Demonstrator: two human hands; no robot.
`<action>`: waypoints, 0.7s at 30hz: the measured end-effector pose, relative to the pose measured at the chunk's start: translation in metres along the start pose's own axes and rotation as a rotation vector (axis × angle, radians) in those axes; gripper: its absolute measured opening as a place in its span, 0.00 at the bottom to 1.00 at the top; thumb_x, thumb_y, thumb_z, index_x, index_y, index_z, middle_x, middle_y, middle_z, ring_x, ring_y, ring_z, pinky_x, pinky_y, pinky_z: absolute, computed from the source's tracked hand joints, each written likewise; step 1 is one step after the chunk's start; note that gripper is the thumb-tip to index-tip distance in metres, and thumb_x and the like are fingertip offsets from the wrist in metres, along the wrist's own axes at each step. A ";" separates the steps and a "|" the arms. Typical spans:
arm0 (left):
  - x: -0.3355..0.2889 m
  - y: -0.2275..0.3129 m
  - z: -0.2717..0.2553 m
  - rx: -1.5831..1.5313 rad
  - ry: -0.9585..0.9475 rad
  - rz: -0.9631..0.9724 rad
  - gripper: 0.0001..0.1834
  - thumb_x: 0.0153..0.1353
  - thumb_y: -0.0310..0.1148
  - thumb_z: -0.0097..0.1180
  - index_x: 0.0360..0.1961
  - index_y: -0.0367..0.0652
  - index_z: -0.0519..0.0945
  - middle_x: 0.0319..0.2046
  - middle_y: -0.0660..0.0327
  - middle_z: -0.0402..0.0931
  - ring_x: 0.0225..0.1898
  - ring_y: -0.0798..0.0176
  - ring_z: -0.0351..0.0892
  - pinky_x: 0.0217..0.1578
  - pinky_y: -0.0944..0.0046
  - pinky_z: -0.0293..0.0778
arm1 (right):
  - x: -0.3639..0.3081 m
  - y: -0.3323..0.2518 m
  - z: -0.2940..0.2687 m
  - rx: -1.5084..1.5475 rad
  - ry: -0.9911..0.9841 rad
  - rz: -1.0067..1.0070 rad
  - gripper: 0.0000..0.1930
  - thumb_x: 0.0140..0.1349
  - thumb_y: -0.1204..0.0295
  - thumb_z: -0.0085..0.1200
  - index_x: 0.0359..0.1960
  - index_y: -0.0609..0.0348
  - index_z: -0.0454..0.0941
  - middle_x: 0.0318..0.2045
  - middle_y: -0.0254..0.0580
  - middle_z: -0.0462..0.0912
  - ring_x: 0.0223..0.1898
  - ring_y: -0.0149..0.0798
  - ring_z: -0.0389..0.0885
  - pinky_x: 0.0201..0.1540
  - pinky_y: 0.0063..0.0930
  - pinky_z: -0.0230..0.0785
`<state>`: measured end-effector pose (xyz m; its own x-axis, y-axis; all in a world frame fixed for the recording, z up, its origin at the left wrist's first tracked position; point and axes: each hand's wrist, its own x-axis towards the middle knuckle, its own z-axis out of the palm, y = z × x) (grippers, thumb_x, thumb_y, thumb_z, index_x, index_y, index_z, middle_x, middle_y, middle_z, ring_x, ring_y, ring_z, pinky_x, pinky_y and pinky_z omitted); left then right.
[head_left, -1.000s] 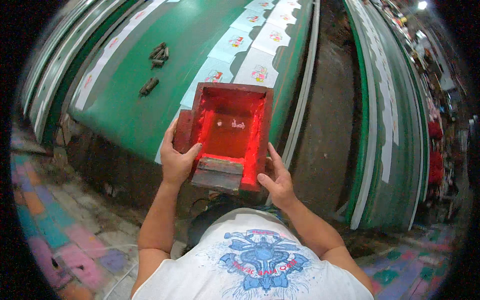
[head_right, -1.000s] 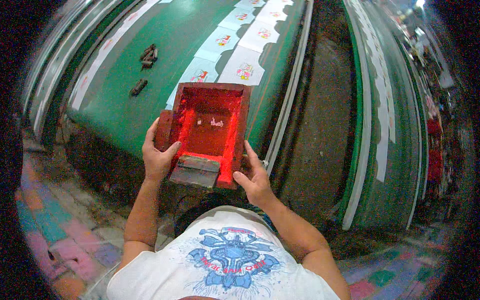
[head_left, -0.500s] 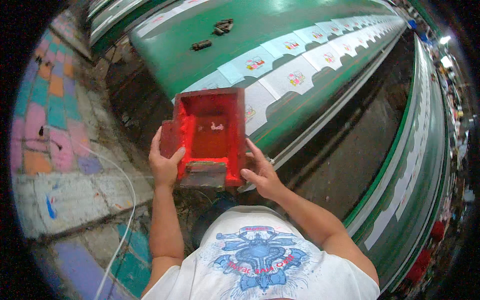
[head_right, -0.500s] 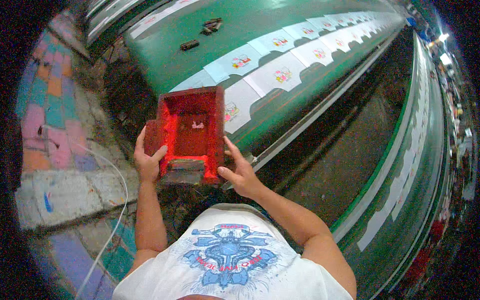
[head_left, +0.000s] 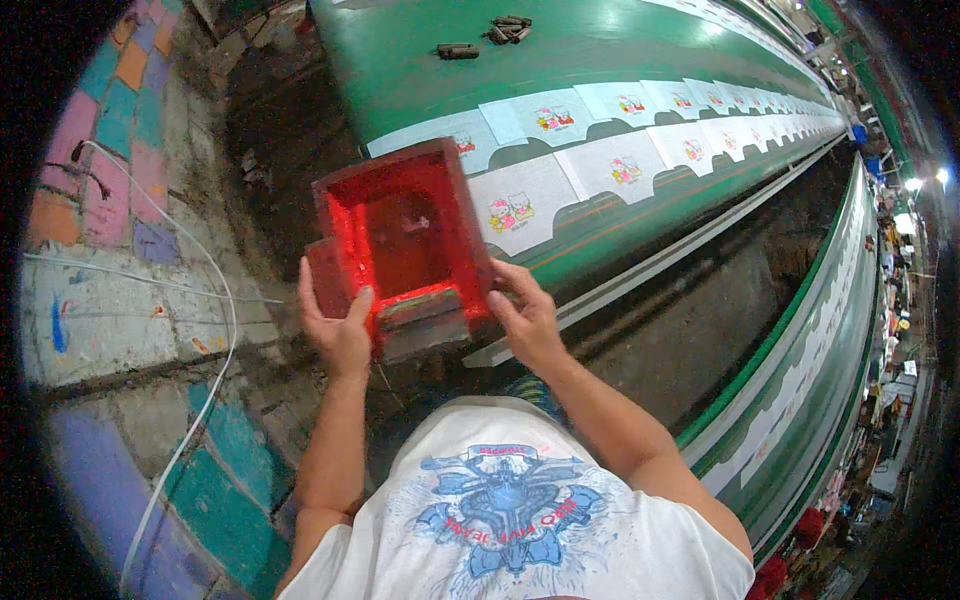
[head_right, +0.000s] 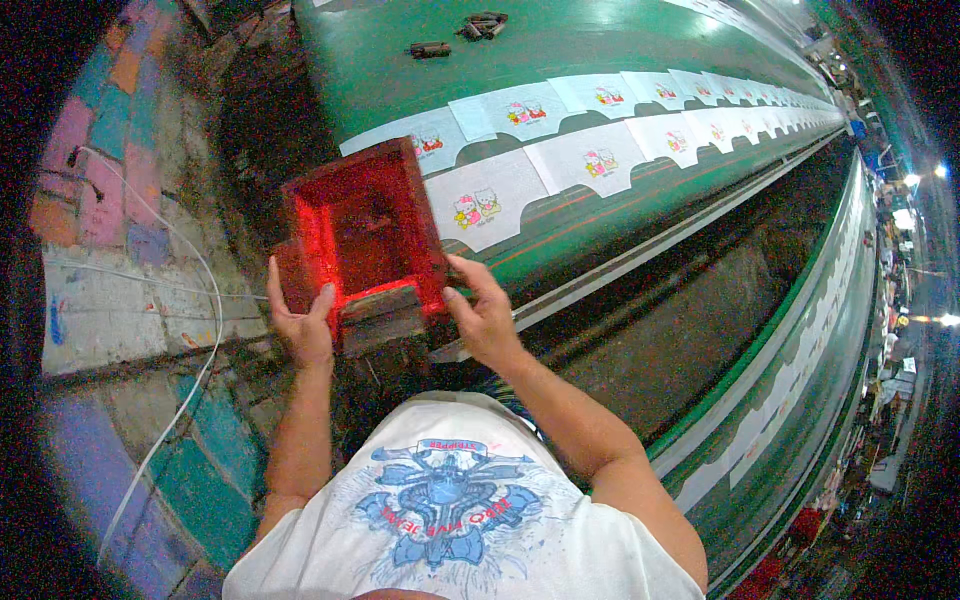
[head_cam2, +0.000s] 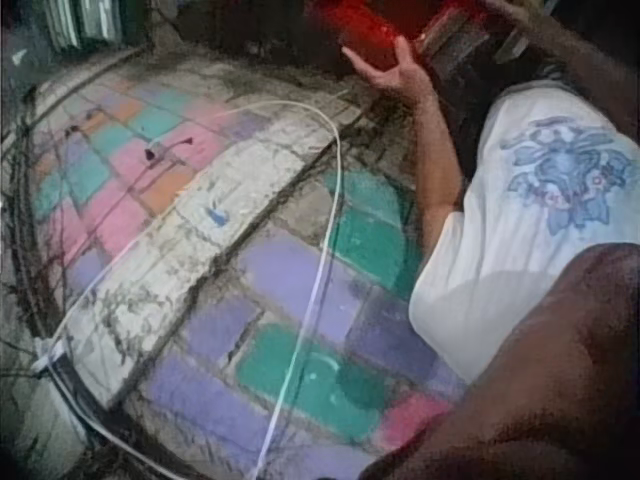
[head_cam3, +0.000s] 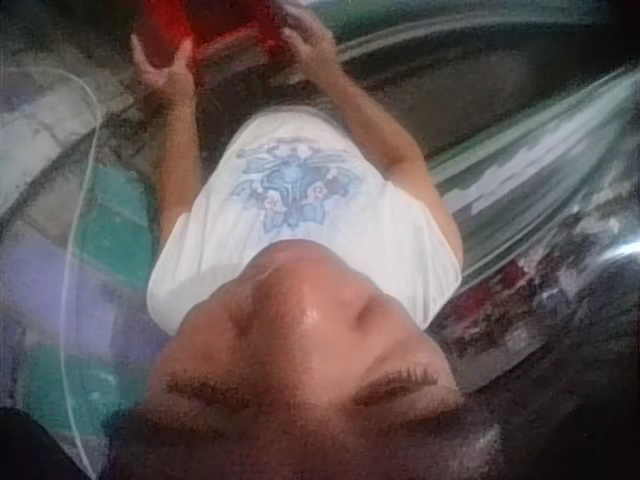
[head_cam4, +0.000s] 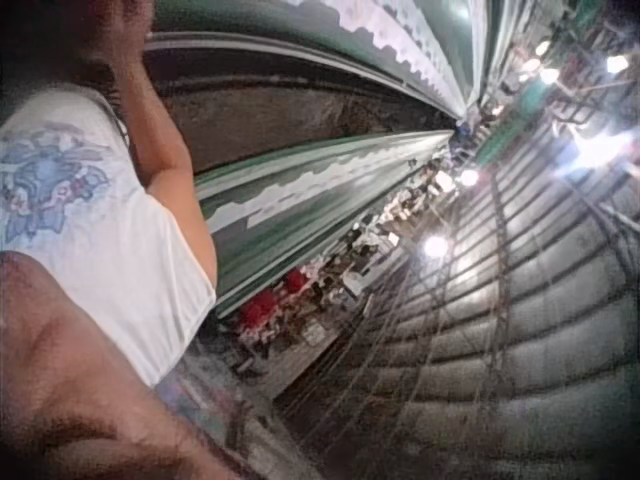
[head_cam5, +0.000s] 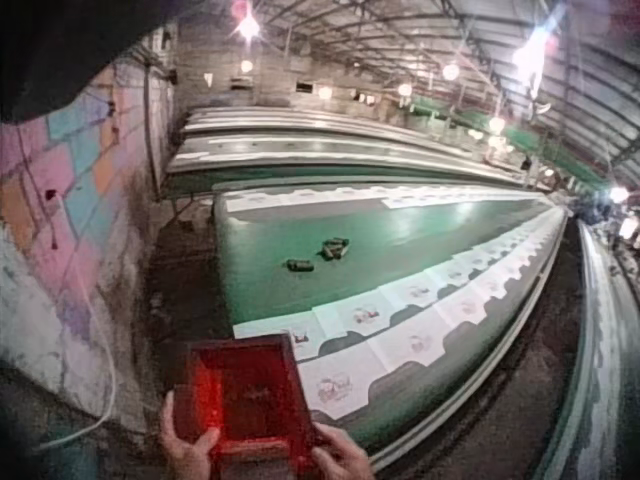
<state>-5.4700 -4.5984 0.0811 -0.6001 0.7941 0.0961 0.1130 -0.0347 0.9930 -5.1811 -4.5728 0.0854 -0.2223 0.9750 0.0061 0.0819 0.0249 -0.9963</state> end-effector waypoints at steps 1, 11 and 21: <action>-0.007 0.000 0.014 0.011 0.010 0.016 0.55 0.61 0.16 0.77 0.89 0.43 0.66 0.82 0.52 0.72 0.80 0.52 0.74 0.81 0.49 0.70 | 0.004 0.001 -0.015 -0.011 0.002 0.043 0.27 0.81 0.80 0.59 0.80 0.63 0.77 0.71 0.41 0.83 0.69 0.37 0.83 0.69 0.35 0.80; -0.076 -0.010 0.174 0.043 0.126 -0.116 0.55 0.59 0.20 0.81 0.88 0.40 0.67 0.79 0.49 0.75 0.79 0.52 0.76 0.80 0.51 0.71 | 0.055 0.028 -0.182 -0.176 -0.149 0.105 0.31 0.77 0.77 0.68 0.79 0.70 0.75 0.71 0.58 0.87 0.73 0.46 0.84 0.79 0.40 0.73; -0.090 -0.006 0.197 0.084 0.177 -0.170 0.56 0.56 0.19 0.82 0.87 0.39 0.69 0.82 0.49 0.73 0.80 0.52 0.74 0.82 0.52 0.70 | 0.063 0.033 -0.231 -0.100 -0.343 0.049 0.32 0.77 0.78 0.65 0.81 0.64 0.75 0.72 0.50 0.85 0.71 0.44 0.84 0.73 0.42 0.78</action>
<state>-5.2607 -4.5504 0.0530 -0.7445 0.6654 -0.0540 0.0594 0.1466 0.9874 -4.9677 -4.4591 0.0732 -0.5275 0.8450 -0.0874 0.1915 0.0180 -0.9813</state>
